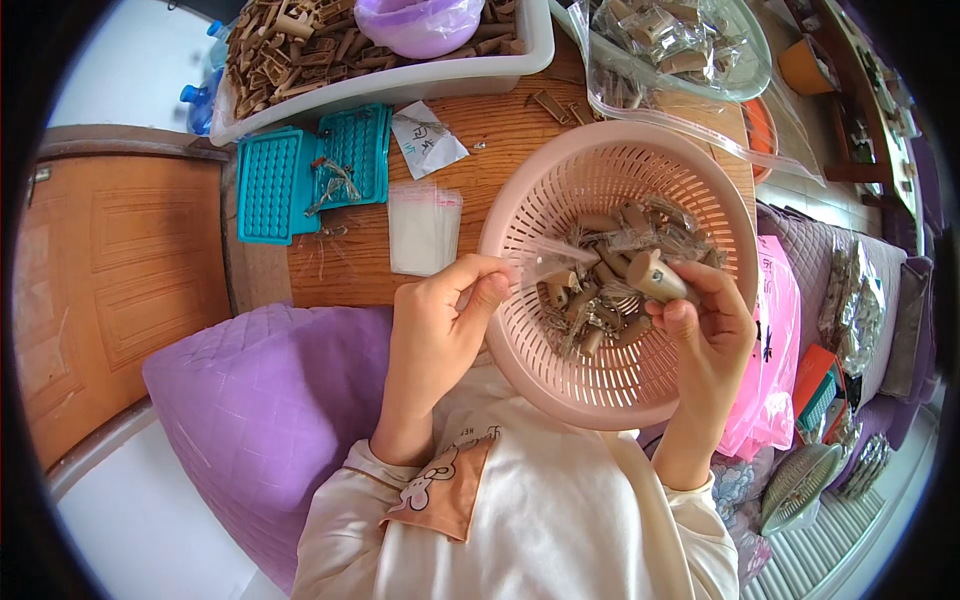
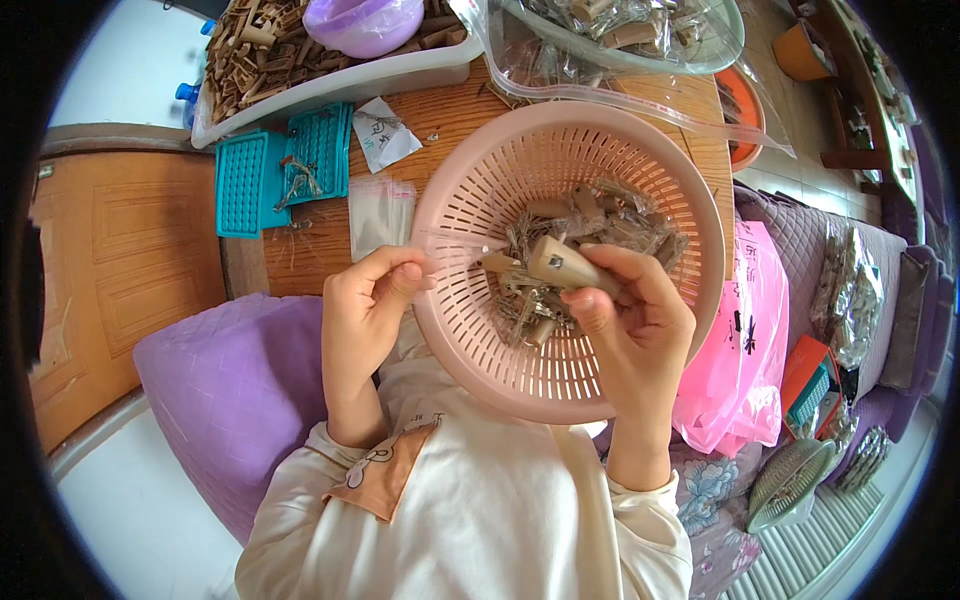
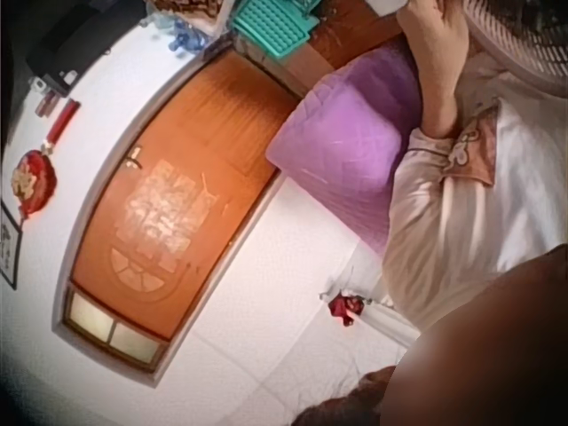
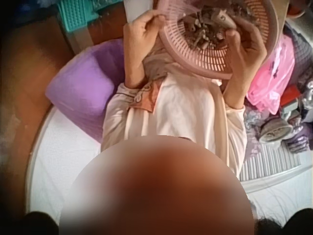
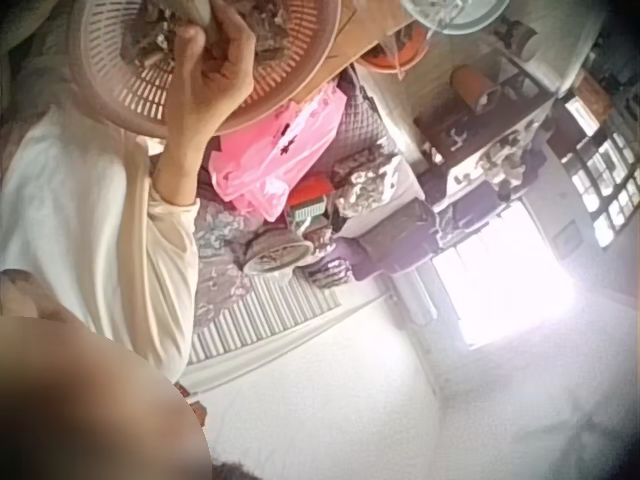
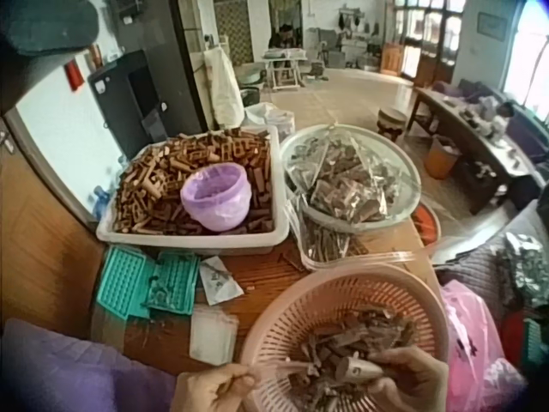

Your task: The person packages small cylindrical objects into small plastic bags by hand.

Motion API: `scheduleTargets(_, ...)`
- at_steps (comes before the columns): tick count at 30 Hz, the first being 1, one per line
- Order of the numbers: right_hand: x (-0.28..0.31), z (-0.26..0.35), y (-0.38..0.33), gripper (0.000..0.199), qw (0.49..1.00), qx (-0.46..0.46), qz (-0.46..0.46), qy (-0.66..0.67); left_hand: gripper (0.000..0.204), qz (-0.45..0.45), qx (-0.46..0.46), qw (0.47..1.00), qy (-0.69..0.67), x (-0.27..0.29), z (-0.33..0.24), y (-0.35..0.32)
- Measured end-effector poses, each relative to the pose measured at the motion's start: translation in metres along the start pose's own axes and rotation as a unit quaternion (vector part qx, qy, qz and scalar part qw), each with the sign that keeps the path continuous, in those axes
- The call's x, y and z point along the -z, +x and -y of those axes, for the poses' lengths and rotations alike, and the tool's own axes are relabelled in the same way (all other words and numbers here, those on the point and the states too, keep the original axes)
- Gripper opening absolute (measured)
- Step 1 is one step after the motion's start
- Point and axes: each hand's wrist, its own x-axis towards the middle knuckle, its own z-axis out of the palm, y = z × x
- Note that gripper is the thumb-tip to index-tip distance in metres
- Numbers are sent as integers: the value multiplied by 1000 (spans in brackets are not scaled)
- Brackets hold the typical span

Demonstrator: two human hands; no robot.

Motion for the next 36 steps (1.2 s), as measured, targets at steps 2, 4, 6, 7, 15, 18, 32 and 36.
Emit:
scheduleTargets(2,-6,0,-1,28,999,5,19,-40,25,18,9,1000,-12,1,3,-1)
scheduleTargets(4,-11,0,0,29,999,-2,23,-35,26,14,15,998,-52,-3,7,-1)
scheduleTargets(6,-16,-4,2,28,990,105,-12,-91,27,12,21,995,-93,-7,5,-2)
scheduleTargets(7,-17,-4,4,28,990,104,-13,-92,26,16,39,995,-92,-7,0,-2)
scheduleTargets(15,-21,1,10,27,961,177,-30,-208,29,32,27,998,-42,-9,-1,-4)
scheduleTargets(18,-20,4,11,25,959,152,-40,-235,33,55,23,994,-86,-9,-3,-6)
scheduleTargets(32,-14,21,15,21,987,-84,119,-67,41,135,12,980,-146,-17,-3,-14)
scheduleTargets(36,-13,22,14,21,987,-103,117,-47,41,123,-1,969,-214,-23,-3,-15)
